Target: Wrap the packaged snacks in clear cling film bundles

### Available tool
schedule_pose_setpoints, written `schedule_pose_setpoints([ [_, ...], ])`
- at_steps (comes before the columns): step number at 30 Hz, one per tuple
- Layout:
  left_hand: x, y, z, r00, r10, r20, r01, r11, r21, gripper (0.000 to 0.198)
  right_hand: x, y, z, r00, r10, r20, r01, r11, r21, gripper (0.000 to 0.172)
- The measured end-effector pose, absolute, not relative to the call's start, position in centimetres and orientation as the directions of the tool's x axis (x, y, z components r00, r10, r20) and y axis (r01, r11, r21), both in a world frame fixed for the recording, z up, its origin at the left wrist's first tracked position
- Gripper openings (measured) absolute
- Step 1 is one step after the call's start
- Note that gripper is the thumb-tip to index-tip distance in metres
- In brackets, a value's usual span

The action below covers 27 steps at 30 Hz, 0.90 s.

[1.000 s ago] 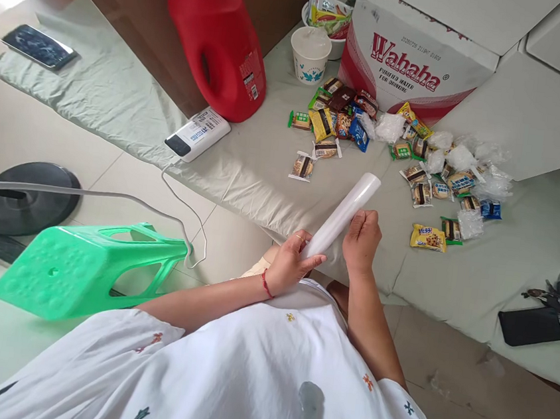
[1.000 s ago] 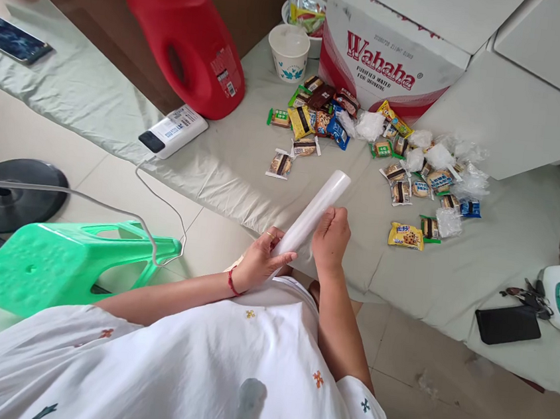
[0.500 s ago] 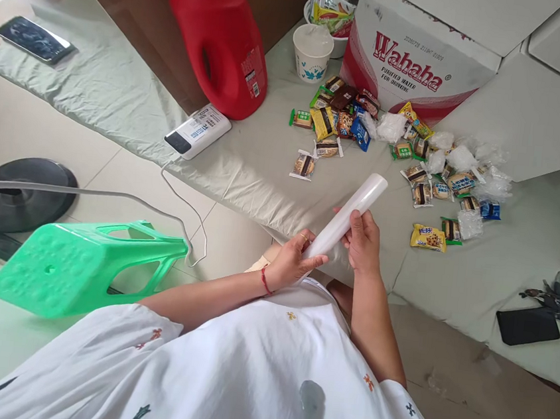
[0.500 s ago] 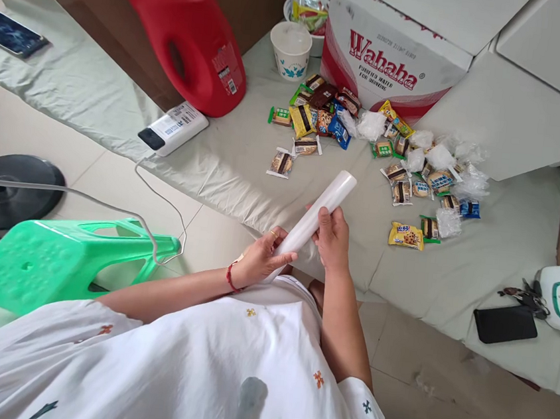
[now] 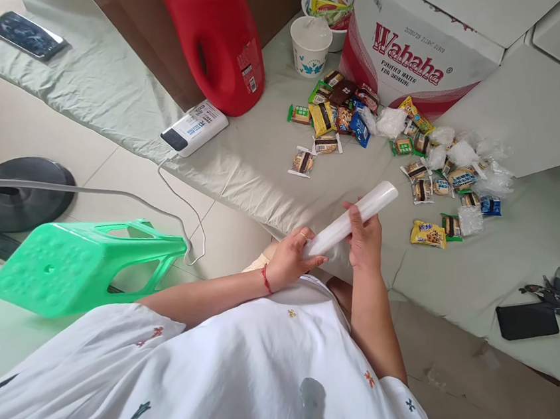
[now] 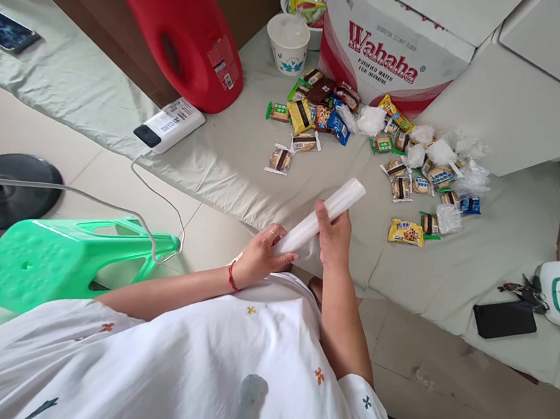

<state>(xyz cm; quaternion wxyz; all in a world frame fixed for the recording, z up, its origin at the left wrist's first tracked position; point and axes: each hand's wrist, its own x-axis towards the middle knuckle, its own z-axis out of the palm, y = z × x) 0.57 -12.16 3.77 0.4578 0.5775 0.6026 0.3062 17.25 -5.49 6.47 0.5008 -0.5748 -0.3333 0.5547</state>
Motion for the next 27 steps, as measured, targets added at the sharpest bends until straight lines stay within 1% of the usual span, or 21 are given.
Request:
schedule_pose_setpoints([
  [3,0.5,-12.1,4.1,0.118,0.972,-0.205,0.419,0.139,0.897,0.043,17.4,-5.6,6.5,0.121,0.943,-0.31,-0.151,-0.291,-0.945,0.058],
  [5,0.3,-12.1,4.5,0.148,0.957,-0.248,0.396,0.173,0.902,0.045,17.8,-5.8,6.3,0.057,0.955,-0.291,-0.174,-0.277,-0.945,0.053],
  [9,-0.1,-12.1,5.1,0.198,0.927,-0.317,0.335,0.24,0.911,0.047,18.7,-6.3,6.0,-0.043,0.978,-0.206,-0.224,-0.21,-0.952,0.044],
  [12,-0.3,-12.1,5.0,0.227,0.913,-0.338,0.273,0.274,0.922,0.049,19.0,-6.5,5.9,-0.053,0.975,-0.216,-0.259,-0.222,-0.94,0.042],
  [15,-0.3,-12.2,4.7,0.239,0.91,-0.339,0.214,0.292,0.932,0.051,19.0,-6.5,5.8,-0.036,0.971,-0.236,-0.268,-0.237,-0.934,0.043],
  [17,-0.3,-12.2,4.5,0.218,0.918,-0.331,0.198,0.29,0.936,0.05,18.9,-6.3,5.7,-0.013,0.974,-0.225,-0.284,-0.22,-0.933,0.048],
  [19,-0.4,-12.3,4.3,0.191,0.926,-0.325,0.199,0.288,0.937,0.049,18.8,-6.1,5.7,0.06,0.974,-0.218,-0.311,-0.189,-0.931,0.052],
  [21,-0.3,-12.3,4.1,0.168,0.933,-0.318,0.204,0.283,0.937,0.048,18.6,-6.1,5.7,0.156,0.963,-0.222,-0.316,-0.164,-0.934,0.053],
  [23,-0.3,-12.5,4.0,0.152,0.937,-0.316,0.214,0.281,0.936,0.048,18.4,-6.1,5.7,0.222,0.948,-0.227,-0.299,-0.155,-0.942,0.051],
  [27,-0.1,-12.7,4.1,0.114,0.944,-0.31,0.244,0.276,0.93,0.049,18.0,-6.1,5.7,0.301,0.932,-0.202,-0.235,-0.132,-0.963,0.05],
])
